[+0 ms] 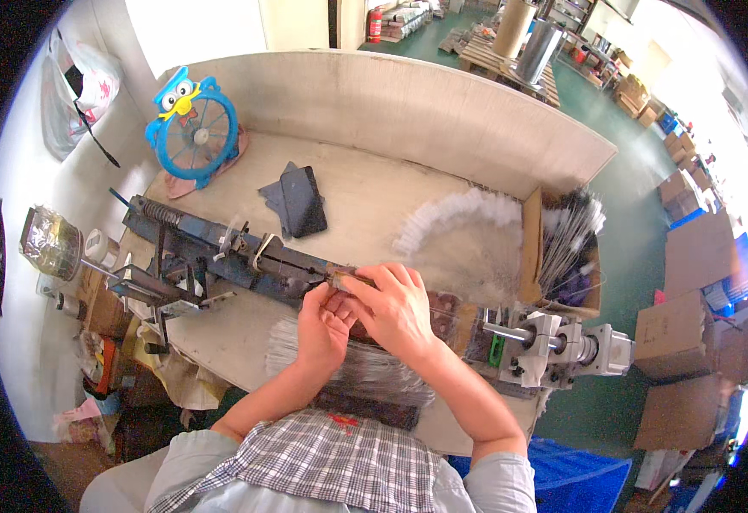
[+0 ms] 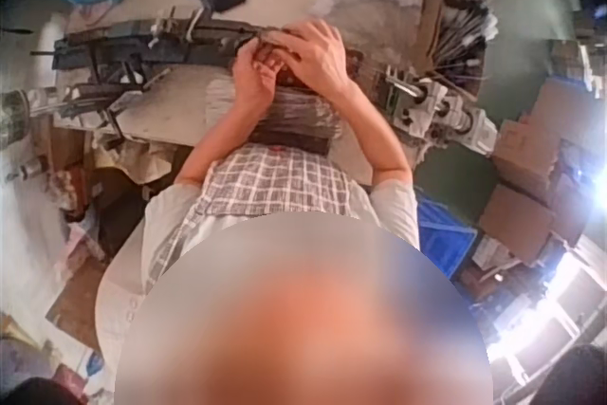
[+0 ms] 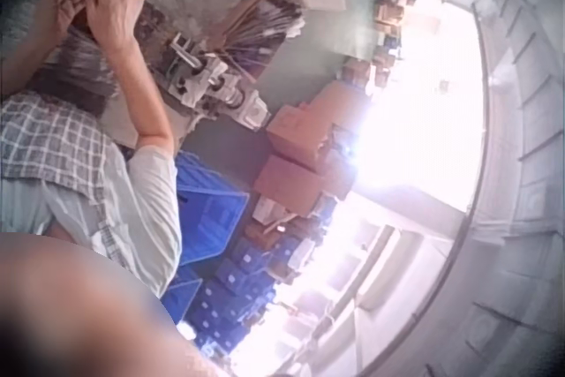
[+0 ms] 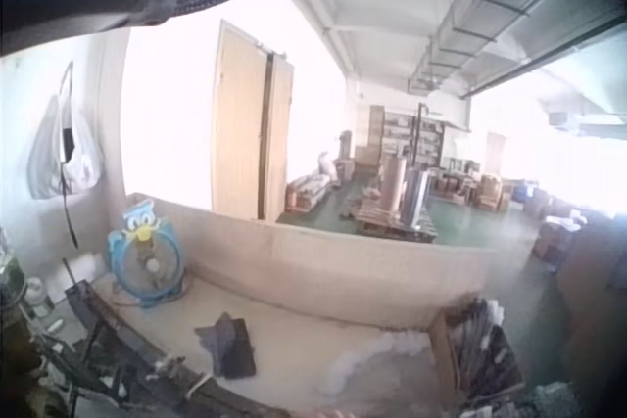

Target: The worker is assembling small wire-based brushes by inserting them into a specialized rotating machine, applying a component, and removing the finished brush.

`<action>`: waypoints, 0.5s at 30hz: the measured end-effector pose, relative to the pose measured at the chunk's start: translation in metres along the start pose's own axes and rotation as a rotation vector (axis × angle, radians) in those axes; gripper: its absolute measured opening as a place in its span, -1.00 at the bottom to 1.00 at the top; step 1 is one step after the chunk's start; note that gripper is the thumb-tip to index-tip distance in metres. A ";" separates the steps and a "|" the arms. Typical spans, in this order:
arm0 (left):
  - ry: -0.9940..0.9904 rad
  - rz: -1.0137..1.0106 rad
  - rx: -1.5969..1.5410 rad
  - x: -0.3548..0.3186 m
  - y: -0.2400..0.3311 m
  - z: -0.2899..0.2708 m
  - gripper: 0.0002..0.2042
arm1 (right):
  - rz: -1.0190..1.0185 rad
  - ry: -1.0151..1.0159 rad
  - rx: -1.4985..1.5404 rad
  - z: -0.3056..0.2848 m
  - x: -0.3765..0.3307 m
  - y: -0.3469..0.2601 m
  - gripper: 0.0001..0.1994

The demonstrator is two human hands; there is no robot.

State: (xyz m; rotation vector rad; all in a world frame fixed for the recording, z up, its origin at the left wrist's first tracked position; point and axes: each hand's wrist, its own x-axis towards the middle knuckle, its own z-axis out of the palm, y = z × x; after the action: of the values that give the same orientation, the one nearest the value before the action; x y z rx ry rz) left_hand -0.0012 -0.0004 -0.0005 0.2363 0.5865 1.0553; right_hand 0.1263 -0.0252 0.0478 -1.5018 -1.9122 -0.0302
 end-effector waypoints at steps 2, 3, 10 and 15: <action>0.017 0.004 -0.018 0.000 0.000 0.000 -0.79 | 0.009 -0.010 0.010 0.000 0.001 -0.001 -0.73; -0.013 0.008 -0.021 -0.001 0.000 -0.002 -0.79 | 0.011 -0.012 0.009 0.000 0.001 -0.002 -0.73; -0.017 -0.003 -0.031 -0.001 0.001 0.001 -0.78 | 0.022 -0.013 0.020 0.000 0.004 -0.003 -0.73; -0.034 -0.017 -0.013 -0.003 0.002 -0.001 -0.79 | 0.071 0.073 -0.036 0.008 0.006 -0.011 -0.70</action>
State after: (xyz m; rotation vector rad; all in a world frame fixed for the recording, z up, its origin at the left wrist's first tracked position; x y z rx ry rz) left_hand -0.0043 -0.0023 0.0013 0.2375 0.5498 1.0360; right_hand 0.1124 -0.0204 0.0492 -1.5699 -1.8087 -0.0860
